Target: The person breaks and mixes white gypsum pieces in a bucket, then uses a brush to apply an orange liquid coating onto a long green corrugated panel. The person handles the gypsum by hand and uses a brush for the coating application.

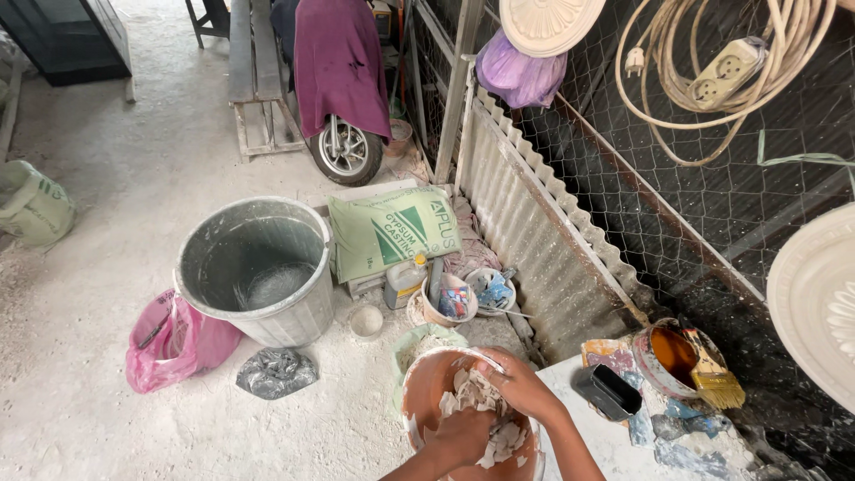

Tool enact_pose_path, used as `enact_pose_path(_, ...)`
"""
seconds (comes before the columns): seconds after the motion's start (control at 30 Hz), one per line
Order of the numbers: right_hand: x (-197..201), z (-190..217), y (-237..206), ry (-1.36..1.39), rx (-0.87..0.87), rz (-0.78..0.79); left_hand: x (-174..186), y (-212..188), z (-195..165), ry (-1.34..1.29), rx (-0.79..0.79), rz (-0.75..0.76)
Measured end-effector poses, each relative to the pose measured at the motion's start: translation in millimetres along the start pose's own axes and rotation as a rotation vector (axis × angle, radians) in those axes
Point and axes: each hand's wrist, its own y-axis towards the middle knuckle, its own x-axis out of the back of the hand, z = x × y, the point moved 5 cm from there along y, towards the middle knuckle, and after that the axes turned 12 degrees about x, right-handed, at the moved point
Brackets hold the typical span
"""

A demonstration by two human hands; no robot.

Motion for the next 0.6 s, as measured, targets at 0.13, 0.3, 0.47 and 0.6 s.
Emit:
enact_pose_path(0.13,6.5,-2.7,-0.5,-0.028,0.001,-0.041,17.6,1.5,-2.8,-0.392,0.009,-0.060)
enact_pose_path(0.3,8.6,-11.8,-2.8,-0.026,-0.069,-0.066,0.6,-1.2,-12.8,-1.226,0.302,0.173)
enact_pose_path(0.47,1.1,-8.1,2.5,-0.002,-0.041,-0.014,-5.8,-2.0,-23.7,-0.348,0.054,0.024)
enact_pose_path(0.6,-4.5,-3.9,6.6,-0.015,-0.040,0.050,-15.0,-2.2,-20.7,0.150,-0.024,0.006)
